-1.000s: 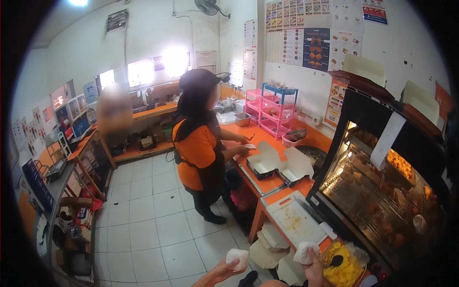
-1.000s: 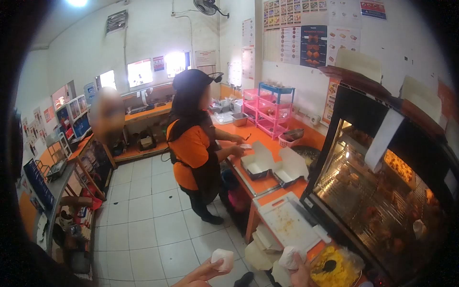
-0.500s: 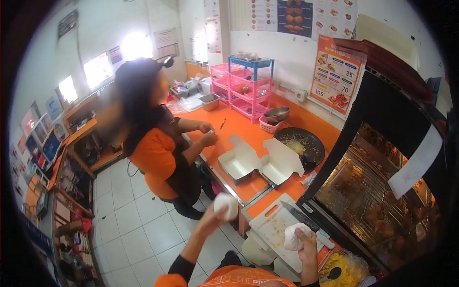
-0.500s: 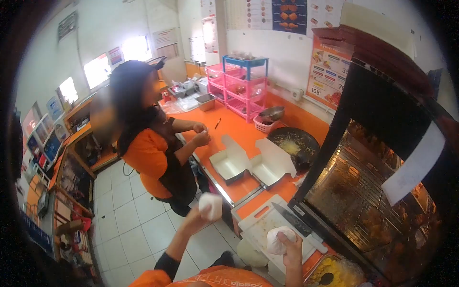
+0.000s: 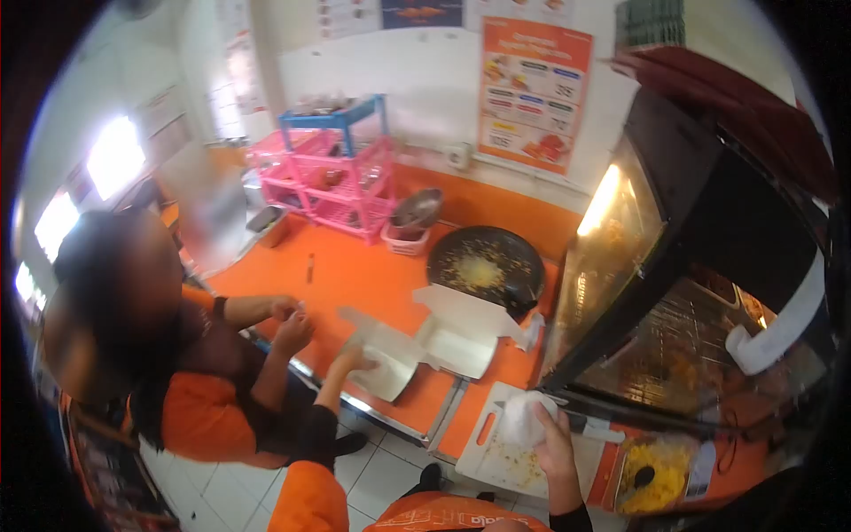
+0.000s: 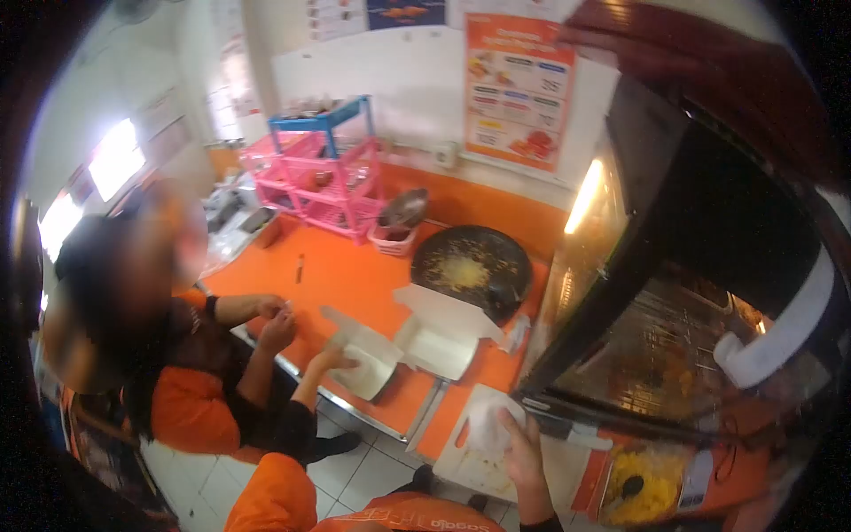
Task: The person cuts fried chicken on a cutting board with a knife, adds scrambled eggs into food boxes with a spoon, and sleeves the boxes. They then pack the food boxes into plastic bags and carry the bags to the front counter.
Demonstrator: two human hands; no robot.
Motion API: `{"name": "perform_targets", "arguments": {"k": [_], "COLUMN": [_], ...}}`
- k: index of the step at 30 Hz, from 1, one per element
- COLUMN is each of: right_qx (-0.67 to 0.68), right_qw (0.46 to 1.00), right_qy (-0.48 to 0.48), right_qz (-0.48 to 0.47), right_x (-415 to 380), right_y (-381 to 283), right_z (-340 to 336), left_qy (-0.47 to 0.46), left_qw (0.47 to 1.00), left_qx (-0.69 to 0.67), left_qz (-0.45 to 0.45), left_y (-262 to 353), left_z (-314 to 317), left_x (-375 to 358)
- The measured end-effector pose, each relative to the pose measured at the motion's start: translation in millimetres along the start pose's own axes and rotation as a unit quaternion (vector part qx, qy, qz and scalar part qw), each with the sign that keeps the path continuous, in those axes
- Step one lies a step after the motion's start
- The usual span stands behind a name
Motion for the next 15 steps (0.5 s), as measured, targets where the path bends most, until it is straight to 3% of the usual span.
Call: {"name": "perform_targets", "arguments": {"k": [2, 3, 4, 5, 6, 7, 8, 10, 13, 15], "right_qx": [0.03, 0.018, 0.006, 0.011, -0.006, -0.024, -0.032, -0.048, -0.083, -0.12], "right_qw": [0.999, 1.0, 1.0, 1.0, 1.0, 0.998, 0.997, 0.992, 0.979, 0.962], "right_qy": [0.035, 0.011, -0.017, -0.001, -0.008, -0.014, -0.001, 0.029, 0.063, 0.086], "right_qz": [0.023, 0.019, 0.015, 0.009, -0.027, -0.062, -0.074, -0.113, -0.178, -0.229], "right_x": [0, 3, 4, 5, 5, 3, 0, -7, -20, -29], "right_y": [1, 2, 4, 5, 4, 4, 2, 1, -1, -6], "right_z": [12, 17, 20, 21, 23, 24, 23, 20, 13, 7], "left_qy": [-0.293, -0.224, -0.148, -0.224, -0.262, -0.191, -0.271, -0.245, -0.185, -0.046], "left_qw": [0.944, 0.961, 0.969, 0.952, 0.957, 0.966, 0.945, 0.917, 0.885, 0.892], "left_qx": [0.138, 0.164, 0.185, 0.204, 0.118, -0.072, -0.183, -0.304, -0.424, -0.434], "left_qz": [-0.066, 0.005, 0.074, 0.042, 0.044, 0.156, -0.008, 0.076, 0.045, 0.117], "left_y": [4, 3, 41, 73, 123, 165, 219, 281, 340, 373], "left_z": [5, 7, -19, -41, -79, -111, -139, -156, -126, -117], "left_x": [-3, -10, -15, -21, -29, -45, -49, -65, -82, -83]}}
Point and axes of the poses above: each hand's wrist, its own x-axis towards the middle knuckle, its own z-axis out of the palm, y = z × x, the point moved 4 cm from there along x, towards the middle knuckle, and after that the axes turned 14 degrees about y, right-handed, at the moved point
